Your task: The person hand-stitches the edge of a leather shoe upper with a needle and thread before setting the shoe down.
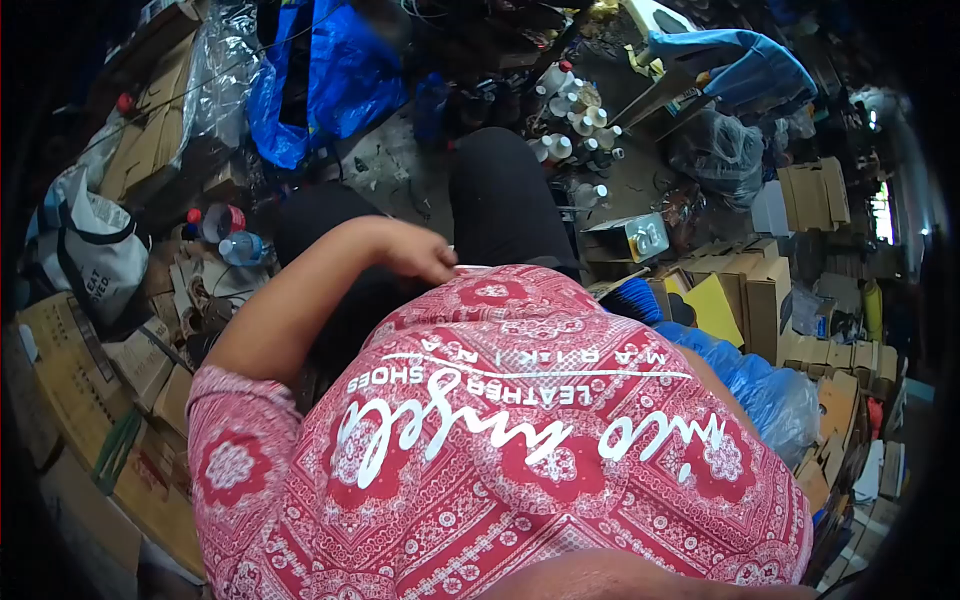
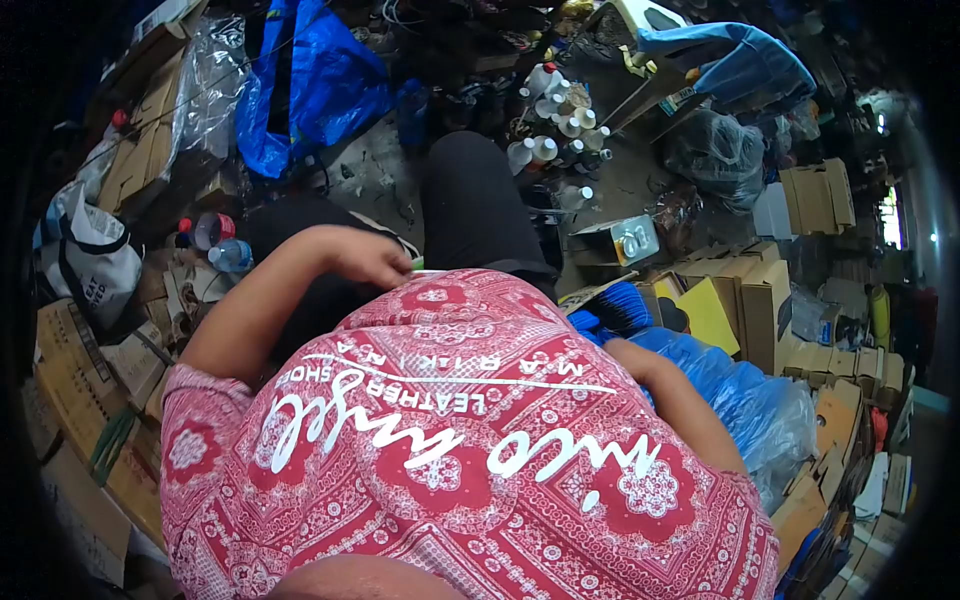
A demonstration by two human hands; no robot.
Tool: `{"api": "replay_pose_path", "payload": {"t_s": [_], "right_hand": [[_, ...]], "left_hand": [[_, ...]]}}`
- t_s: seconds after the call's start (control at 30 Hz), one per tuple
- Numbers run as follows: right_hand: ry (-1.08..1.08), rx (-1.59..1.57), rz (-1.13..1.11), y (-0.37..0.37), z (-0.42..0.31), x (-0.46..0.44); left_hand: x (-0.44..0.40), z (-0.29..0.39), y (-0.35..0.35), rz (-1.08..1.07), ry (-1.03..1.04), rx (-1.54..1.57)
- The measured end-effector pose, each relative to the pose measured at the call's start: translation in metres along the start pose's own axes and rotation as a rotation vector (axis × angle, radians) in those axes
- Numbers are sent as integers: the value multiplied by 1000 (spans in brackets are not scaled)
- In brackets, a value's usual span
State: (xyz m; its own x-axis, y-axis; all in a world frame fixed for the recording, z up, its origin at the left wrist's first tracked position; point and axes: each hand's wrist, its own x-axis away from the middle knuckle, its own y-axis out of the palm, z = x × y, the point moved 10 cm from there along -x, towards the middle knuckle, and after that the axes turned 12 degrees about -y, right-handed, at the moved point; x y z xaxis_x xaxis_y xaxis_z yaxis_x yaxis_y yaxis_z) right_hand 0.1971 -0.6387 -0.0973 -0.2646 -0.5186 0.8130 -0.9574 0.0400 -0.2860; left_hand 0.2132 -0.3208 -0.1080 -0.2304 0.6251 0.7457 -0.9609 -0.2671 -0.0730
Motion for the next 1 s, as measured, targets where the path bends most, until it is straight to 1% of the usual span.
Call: {"api": "replay_pose_path", "payload": {"t_s": [0.03, 0.07, 0.1, 0.13, 0.17, 0.2, 0.23, 0.3, 0.33, 0.37, 0.4, 0.43, 0.5, 0.53, 0.57, 0.6, 0.63, 0.67, 0.7, 0.77, 0.8, 0.83, 0.9, 0.93, 1.0], "right_hand": [[7, -3, 4, 0, 1, 2], [14, -6, 5, 1, -2, 6], [-62, 116, 78, -23, -37, 7], [-79, 182, 30, -32, -54, 2], [-96, 249, -19, -41, -68, -4], [-144, 360, -11, -52, -89, -8], [-193, 474, -5, -62, -109, -14], [-244, 602, -91, -70, -133, -33], [-365, 721, -141, -70, -152, -41], [-346, 788, -190, -73, -163, -49], [-328, 804, -223, -75, -178, -54], [-311, 823, -253, -77, -191, -60], [-361, 894, -279, -79, -217, -73], [-401, 960, -301, -78, -232, -79], [-415, 974, -309, -78, -245, -83], [-470, 1006, -313, -75, -268, -88], [-522, 1035, -316, -71, -288, -92], [-547, 1042, -343, -65, -303, -99], [-572, 1044, -373, -58, -317, -107], [-680, 1114, -435, -39, -349, -120], [-694, 1180, -478, -27, -357, -130], [-708, 1245, -522, -14, -367, -140], [-616, 1310, -579, 5, -383, -147], [-628, 1300, -587, 17, -390, -157], [-908, 1343, -477, 39, -420, -159]], "left_hand": [[16, -6, 5, -8, -33, 58], [31, -11, 9, 37, -28, 108], [33, -27, 18, 52, -1, 159], [51, -33, 24, 79, -142, 161], [58, -42, 32, 119, -107, 100], [64, -55, 42, 142, -101, 164], [78, -59, 50, 156, -183, 195], [87, -83, 72, 224, -159, 397], [92, -86, 88, 199, -136, 483], [98, -90, 104, 171, -112, 571], [102, -102, 115, 234, -147, 604], [108, -111, 118, 358, -169, 704], [125, -120, 99, 678, -216, 700], [138, -102, 78, 841, -229, 720], [149, -69, 50, 1092, -90, 452], [142, -55, 40, 1076, -50, 446], [130, -48, 33, 1015, -19, 549], [122, -39, 26, 989, 52, 565], [122, -30, 22, 984, 49, 549], [134, -37, 23, 1063, 66, 606], [147, -40, 23, 1135, 16, 536], [150, -61, 28, 1150, 55, 667], [163, -83, 34, 1220, 56, 809], [160, -85, 36, 1214, 41, 815], [154, -90, 38, 1195, 224, 1087]]}}
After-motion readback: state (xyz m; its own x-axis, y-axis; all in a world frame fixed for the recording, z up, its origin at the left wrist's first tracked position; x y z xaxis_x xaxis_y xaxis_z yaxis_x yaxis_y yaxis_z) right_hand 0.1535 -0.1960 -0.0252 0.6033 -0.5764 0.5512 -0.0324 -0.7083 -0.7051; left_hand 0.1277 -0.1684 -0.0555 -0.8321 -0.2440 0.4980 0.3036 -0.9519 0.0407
